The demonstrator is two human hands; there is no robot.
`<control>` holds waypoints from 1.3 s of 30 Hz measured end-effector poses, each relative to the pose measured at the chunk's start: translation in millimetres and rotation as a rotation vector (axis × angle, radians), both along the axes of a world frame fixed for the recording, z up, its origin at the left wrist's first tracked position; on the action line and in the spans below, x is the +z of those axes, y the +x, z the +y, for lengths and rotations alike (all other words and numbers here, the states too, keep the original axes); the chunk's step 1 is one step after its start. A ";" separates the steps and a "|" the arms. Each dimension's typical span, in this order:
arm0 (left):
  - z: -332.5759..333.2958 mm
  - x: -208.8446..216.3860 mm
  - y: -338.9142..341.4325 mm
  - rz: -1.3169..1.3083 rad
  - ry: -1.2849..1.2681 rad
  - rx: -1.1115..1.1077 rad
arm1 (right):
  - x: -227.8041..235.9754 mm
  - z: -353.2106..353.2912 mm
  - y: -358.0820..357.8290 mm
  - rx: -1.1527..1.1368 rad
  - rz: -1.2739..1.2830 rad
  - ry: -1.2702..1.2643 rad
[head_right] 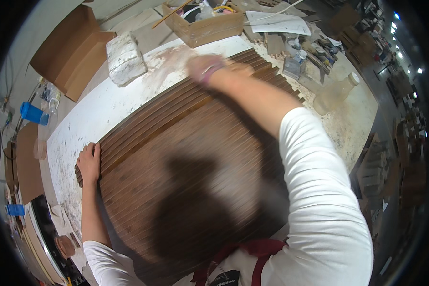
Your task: The person pours a liquid from a bottle onto a cloth and then wipes the surface of several wood panels.
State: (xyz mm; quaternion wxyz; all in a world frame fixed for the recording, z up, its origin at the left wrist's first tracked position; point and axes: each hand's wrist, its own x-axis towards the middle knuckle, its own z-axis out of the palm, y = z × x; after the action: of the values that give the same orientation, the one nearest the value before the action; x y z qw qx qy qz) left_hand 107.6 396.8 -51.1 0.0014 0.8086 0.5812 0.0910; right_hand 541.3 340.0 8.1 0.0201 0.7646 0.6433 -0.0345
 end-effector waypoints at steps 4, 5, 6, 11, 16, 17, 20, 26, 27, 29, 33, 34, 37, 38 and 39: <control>-2.2 -2.0 -11.1 0.008 -0.024 0.018 | 6.0 8.8 -81.5 0.104 0.127 -0.026; -0.9 -1.5 -9.8 -0.002 -0.032 0.019 | 11.0 -1.8 -65.6 0.101 0.299 -0.017; 0.9 -1.2 -6.3 -0.003 -0.030 0.005 | -11.3 1.8 -39.3 -0.005 0.272 0.074; 3.3 -2.2 0.6 -0.003 -0.010 -0.023 | -17.3 -16.1 112.0 -0.305 0.098 0.125; 1.5 -7.7 -5.2 -0.017 0.006 -0.030 | -8.2 -15.7 8.9 -0.001 0.245 0.117; 4.1 -5.2 -2.5 -0.018 -0.002 -0.043 | -25.2 -0.3 -18.7 0.037 0.288 0.149; 4.3 -6.8 -11.4 0.020 0.006 -0.012 | 3.5 12.7 -102.5 0.208 0.266 -0.018; 3.5 -6.8 -10.2 -0.005 0.017 -0.022 | 0.1 -6.3 20.2 -0.024 0.191 0.028; 3.7 -5.0 -5.4 -0.006 0.023 -0.028 | 9.4 -14.9 36.7 -0.103 0.306 0.108; 1.4 -3.3 -0.4 -0.009 0.026 -0.030 | 3.5 -14.5 33.4 -0.096 0.266 0.031; 0.8 -4.3 -4.6 -0.006 0.006 -0.017 | 25.4 -11.5 -61.4 0.081 0.325 -0.110; 0.8 -4.1 -6.0 -0.003 0.005 -0.016 | -6.2 11.2 -64.9 0.081 0.391 -0.083; 1.6 -7.6 -18.2 -0.002 0.023 -0.004 | -12.3 15.9 -45.4 0.206 0.469 -0.010; -0.1 -9.8 -17.7 -0.010 0.029 -0.012 | -9.2 8.6 -18.2 0.234 0.577 -0.002; 0.5 -5.8 -5.2 -0.036 0.043 -0.042 | -40.9 17.2 44.1 0.061 0.836 0.008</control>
State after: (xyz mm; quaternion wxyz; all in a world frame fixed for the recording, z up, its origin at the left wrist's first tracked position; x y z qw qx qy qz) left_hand 102.4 397.3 -56.8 -0.0033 0.8188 0.5619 0.1180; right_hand 585.3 357.2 -32.8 -0.2447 0.6655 0.6184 -0.3388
